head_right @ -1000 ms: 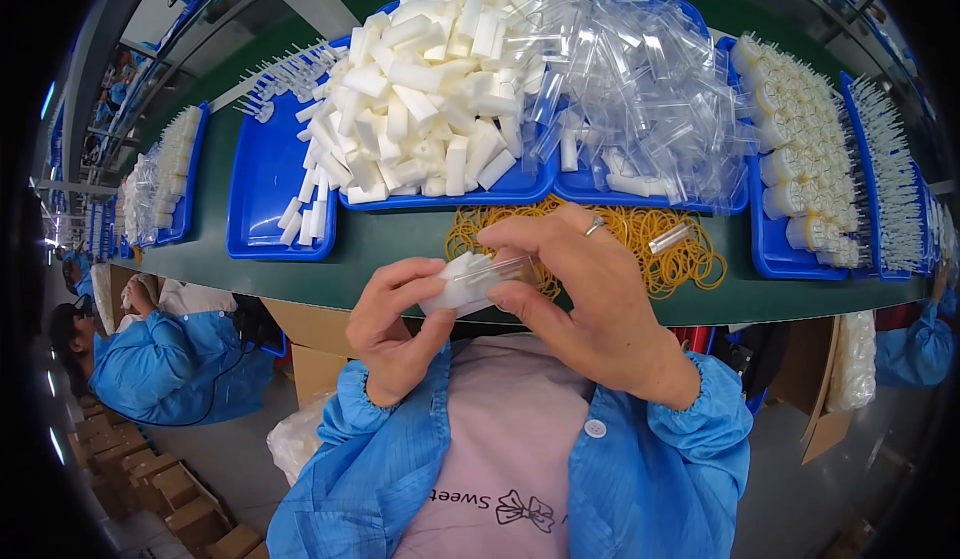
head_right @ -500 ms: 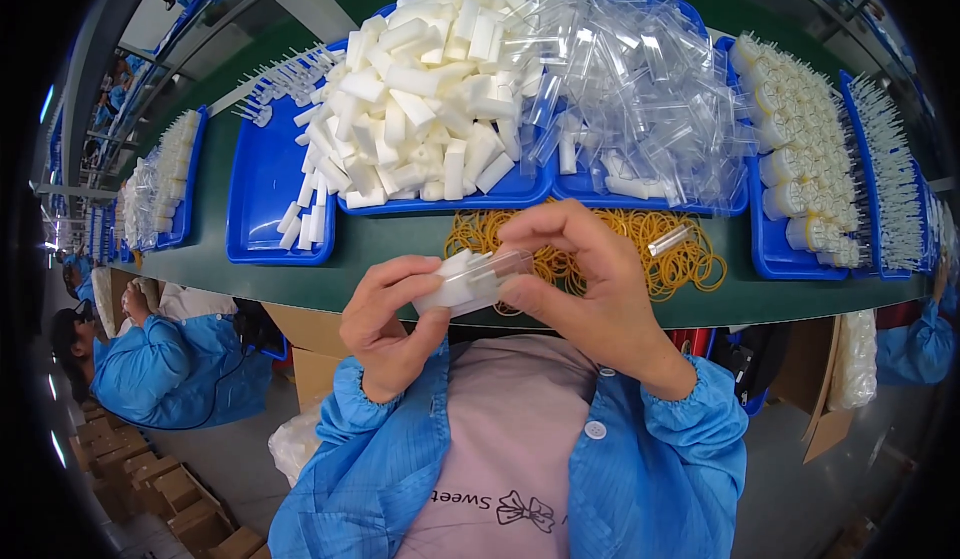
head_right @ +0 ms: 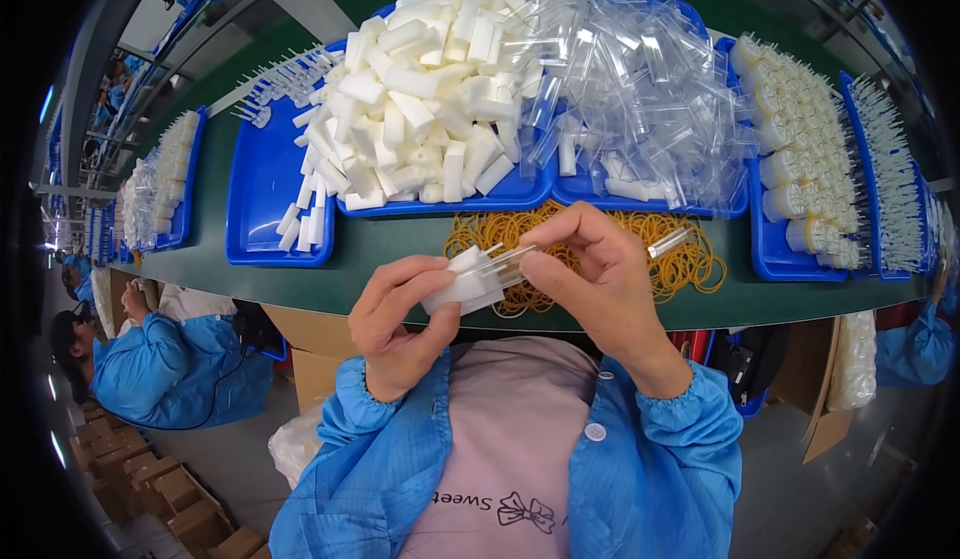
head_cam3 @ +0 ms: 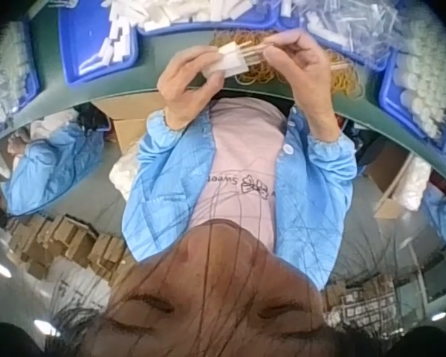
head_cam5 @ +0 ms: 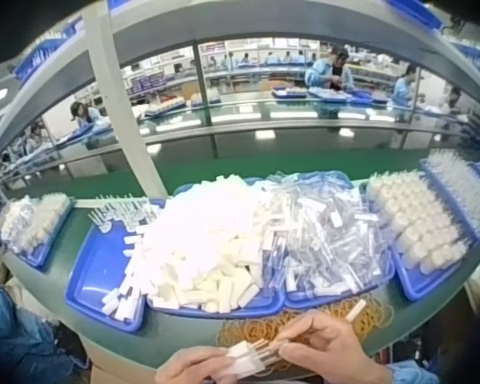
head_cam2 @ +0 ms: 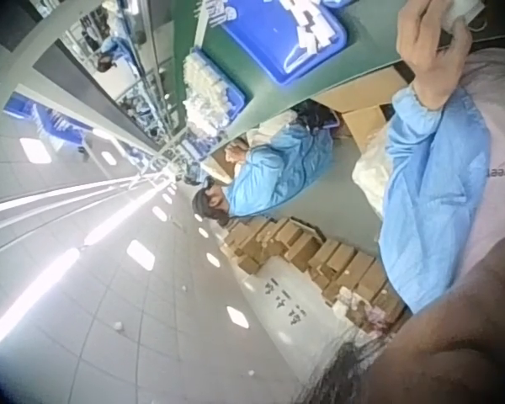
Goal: The person wraps a rubber band around an assembled component, places it on a tray, and moves the filled tray to an upper shelf. The person then takes a plastic base, fits foam pieces onto its prongs, and slides clear plastic sleeves over the foam pieces.
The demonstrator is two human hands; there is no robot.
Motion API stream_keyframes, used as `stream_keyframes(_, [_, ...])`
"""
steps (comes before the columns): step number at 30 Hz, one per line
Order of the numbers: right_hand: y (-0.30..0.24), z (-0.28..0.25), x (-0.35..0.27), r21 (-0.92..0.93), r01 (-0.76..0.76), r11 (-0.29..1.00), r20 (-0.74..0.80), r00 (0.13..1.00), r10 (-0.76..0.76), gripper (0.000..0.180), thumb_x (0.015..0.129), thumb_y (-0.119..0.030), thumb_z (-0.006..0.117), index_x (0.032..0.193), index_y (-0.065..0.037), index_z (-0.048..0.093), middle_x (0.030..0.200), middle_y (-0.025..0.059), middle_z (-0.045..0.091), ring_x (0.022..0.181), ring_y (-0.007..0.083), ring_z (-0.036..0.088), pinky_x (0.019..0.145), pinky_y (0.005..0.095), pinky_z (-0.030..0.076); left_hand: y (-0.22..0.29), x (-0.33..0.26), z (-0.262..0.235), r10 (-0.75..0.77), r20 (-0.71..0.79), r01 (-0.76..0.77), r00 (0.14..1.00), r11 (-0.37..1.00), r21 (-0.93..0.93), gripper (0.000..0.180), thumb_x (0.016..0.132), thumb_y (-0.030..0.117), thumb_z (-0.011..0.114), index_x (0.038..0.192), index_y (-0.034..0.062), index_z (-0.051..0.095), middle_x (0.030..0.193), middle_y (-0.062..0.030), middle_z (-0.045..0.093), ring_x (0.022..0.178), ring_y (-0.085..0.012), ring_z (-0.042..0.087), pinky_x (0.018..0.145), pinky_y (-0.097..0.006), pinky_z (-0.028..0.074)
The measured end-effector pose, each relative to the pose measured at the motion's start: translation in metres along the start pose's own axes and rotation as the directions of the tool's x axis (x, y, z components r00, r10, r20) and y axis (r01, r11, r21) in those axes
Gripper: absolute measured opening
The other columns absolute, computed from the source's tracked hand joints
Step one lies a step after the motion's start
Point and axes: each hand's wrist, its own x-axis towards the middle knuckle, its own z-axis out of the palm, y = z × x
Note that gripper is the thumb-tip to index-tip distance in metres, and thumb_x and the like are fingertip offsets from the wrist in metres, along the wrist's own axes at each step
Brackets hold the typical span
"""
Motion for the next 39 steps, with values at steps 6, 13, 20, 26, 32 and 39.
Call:
stream_keyframes(6, [0.005,0.0,0.0,0.135,-0.092,0.987,-0.051,0.994,0.1,0.013,0.084,-0.003,0.061,0.096,-0.001,0.056,0.094,0.0084,0.062,0.086,0.0116,0.061,0.08,0.0258,0.048,0.002,0.003,0.001,-0.027,0.013,0.027,1.0,1.0,-0.006,0.03,0.064,-0.004,0.071,0.093,0.0015,0.068,0.093,-0.0109,0.064,0.079,-0.0221,0.064,0.068,-0.03,0.052])
stream_keyframes(13, [0.013,0.0,-0.005,0.031,0.025,0.999,-0.096,0.995,-0.022,0.014,0.084,-0.001,0.064,0.096,0.0,0.057,0.093,0.0061,0.061,0.088,0.0105,0.058,0.081,0.0237,0.046,0.001,0.005,0.004,-0.113,0.07,0.115,0.991,0.993,-0.024,0.026,0.067,-0.003,0.069,0.093,0.0008,0.067,0.091,-0.0104,0.064,0.075,-0.0219,0.063,0.066,-0.029,0.051])
stream_keyframes(20, [0.013,0.0,-0.004,-0.128,0.147,0.981,-0.048,0.987,-0.154,0.013,0.084,-0.002,0.064,0.095,0.0,0.057,0.092,0.005,0.059,0.088,0.0092,0.055,0.081,0.0228,0.044,-0.002,0.002,0.008,-0.13,0.053,0.131,0.99,0.991,-0.004,0.026,0.067,-0.004,0.067,0.092,0.0007,0.067,0.091,-0.0118,0.064,0.081,-0.0206,0.062,0.071,-0.029,0.05])
stream_keyframes(26, [0.016,-0.006,-0.004,0.198,-0.139,0.97,-0.035,0.988,0.149,0.012,0.087,-0.007,0.062,0.096,-0.003,0.055,0.091,0.0029,0.06,0.083,0.0074,0.056,0.078,0.0217,0.045,-0.002,0.002,0.006,0.043,0.002,-0.043,0.999,0.995,0.088,0.035,0.068,0.003,0.072,0.102,0.0021,0.064,0.105,-0.0115,0.061,0.09,-0.0201,0.061,0.078,-0.03,0.049])
stream_keyframes(32, [0.006,-0.014,-0.004,0.148,-0.036,0.988,-0.103,0.993,0.052,0.011,0.087,-0.007,0.062,0.096,-0.004,0.056,0.092,0.003,0.06,0.085,0.0074,0.056,0.078,0.0217,0.045,-0.016,-0.015,0.009,-0.488,0.201,0.454,0.849,0.481,-0.75,0.049,0.084,0.016,0.07,0.123,-0.0021,0.047,0.112,-0.009,0.057,0.091,-0.0143,0.057,0.075,-0.027,0.048])
stream_keyframes(39, [0.002,-0.019,-0.004,-0.24,0.148,0.959,-0.056,0.985,-0.166,0.013,0.081,-0.003,0.067,0.093,-0.003,0.062,0.093,0.0056,0.06,0.09,0.0113,0.055,0.081,0.0245,0.044,-0.015,-0.015,0.011,-0.502,0.254,0.533,0.826,0.553,-0.64,0.041,0.081,-0.001,0.068,0.118,-0.0022,0.051,0.106,-0.0102,0.06,0.099,-0.0165,0.06,0.085,-0.028,0.051])
